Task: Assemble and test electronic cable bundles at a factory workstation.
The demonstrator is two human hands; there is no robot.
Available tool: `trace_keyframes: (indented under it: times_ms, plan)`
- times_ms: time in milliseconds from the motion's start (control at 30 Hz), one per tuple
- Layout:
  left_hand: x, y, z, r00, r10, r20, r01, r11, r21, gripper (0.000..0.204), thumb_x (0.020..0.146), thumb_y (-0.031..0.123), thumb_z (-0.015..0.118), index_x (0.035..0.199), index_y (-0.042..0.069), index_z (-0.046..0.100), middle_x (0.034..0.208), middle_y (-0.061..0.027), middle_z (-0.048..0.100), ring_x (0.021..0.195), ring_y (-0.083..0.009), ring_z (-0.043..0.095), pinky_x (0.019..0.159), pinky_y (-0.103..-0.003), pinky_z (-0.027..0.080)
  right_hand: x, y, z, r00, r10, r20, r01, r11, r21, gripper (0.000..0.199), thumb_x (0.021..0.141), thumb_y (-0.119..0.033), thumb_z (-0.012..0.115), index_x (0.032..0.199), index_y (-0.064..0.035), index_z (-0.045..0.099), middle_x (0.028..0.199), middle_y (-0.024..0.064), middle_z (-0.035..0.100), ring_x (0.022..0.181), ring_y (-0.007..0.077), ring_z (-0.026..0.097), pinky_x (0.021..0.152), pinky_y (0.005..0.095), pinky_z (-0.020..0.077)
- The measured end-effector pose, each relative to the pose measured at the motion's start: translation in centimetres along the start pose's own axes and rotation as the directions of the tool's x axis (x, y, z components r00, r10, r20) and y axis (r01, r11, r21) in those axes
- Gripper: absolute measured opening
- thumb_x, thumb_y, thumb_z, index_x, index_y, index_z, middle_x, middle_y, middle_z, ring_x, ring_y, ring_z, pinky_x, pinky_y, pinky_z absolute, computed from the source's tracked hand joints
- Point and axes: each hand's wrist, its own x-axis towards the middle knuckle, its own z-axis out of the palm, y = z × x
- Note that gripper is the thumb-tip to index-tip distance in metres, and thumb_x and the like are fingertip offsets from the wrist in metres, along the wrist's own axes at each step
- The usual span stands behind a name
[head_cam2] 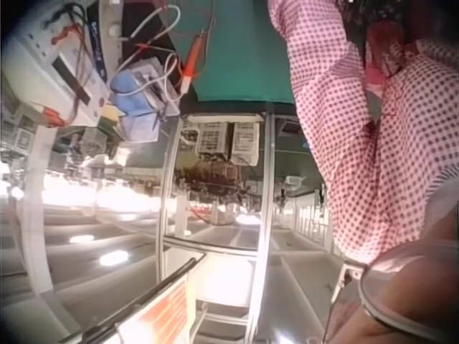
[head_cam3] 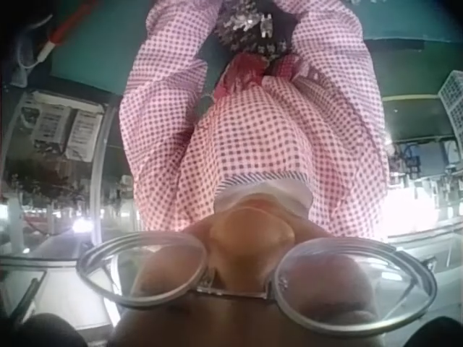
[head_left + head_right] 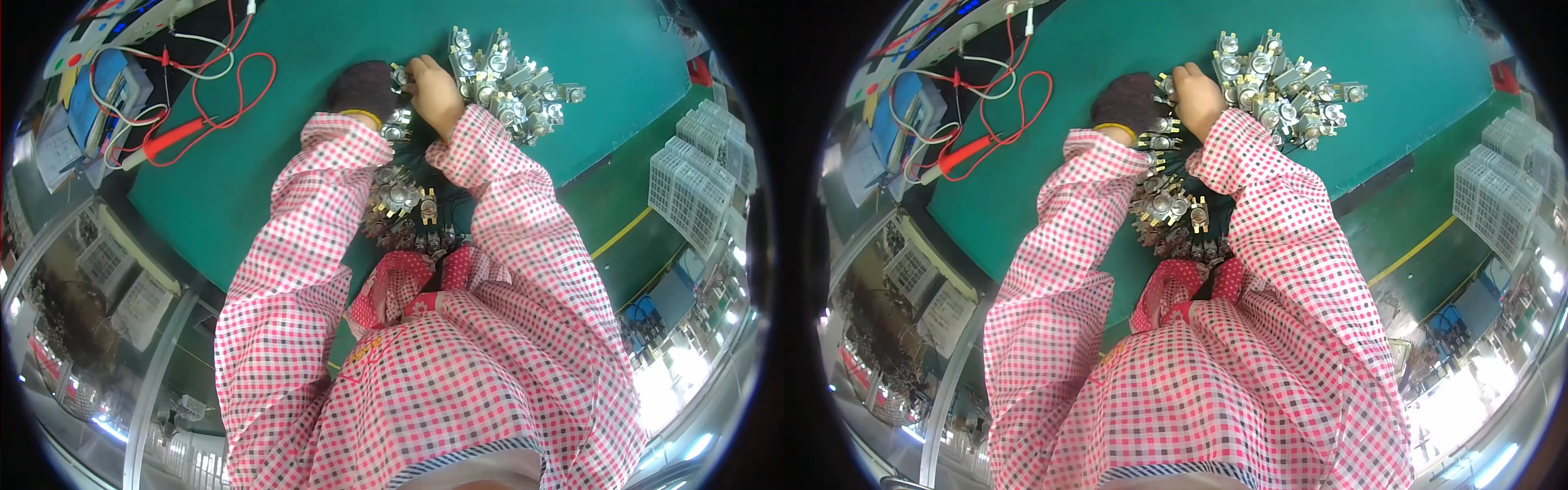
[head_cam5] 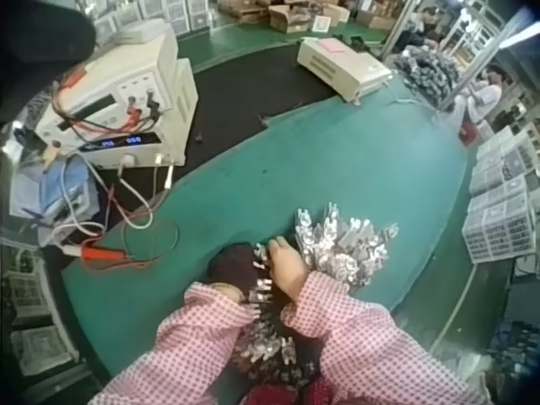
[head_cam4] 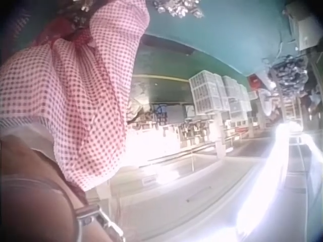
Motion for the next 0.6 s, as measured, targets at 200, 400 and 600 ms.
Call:
trace_keyframes:
  times_ms: [200,400,600]
  plan:
    - [0.4,-0.7,-2.2,0.984,-0.033,0.175,0.038,0.999,-0.026,0.057,0.065,0.046,0.073,0.111,0.016,0.060,0.116,-0.0111,0.059,0.108,-0.0307,0.056,0.088,-0.042,0.046,0.3,0.4,-0.3,0.999,-0.042,0.023,0.040,0.998,0.051,0.022,0.069,-0.001,0.067,0.088,0.0001,0.055,0.089,0.0167,0.055,0.083,0.0371,0.056,0.072,0.0415,0.0464]
    - [2.5,-2.6,-3.3,0.916,0.396,0.063,-0.366,0.890,-0.271,0.051,0.081,0.045,0.060,0.120,0.012,0.056,0.120,-0.0137,0.056,0.111,-0.0322,0.054,0.095,-0.042,0.042,-1.1,-1.4,-1.2,0.995,0.083,0.062,-0.085,0.996,0.030,0.042,0.079,-0.033,0.064,0.093,0.0052,0.056,0.091,0.0202,0.054,0.077,0.0370,0.060,0.070,0.0425,0.0509]
    - [4.3,2.5,-1.0,0.797,0.598,-0.077,-0.583,0.730,-0.356,0.050,0.084,0.040,0.061,0.121,0.006,0.057,0.118,-0.0167,0.059,0.113,-0.0278,0.053,0.098,-0.036,0.038,-4.4,-4.7,1.7,0.978,0.137,0.157,-0.166,0.969,0.184,0.036,0.080,-0.031,0.063,0.098,0.0010,0.064,0.096,0.0205,0.063,0.082,0.0323,0.061,0.076,0.0392,0.0495]
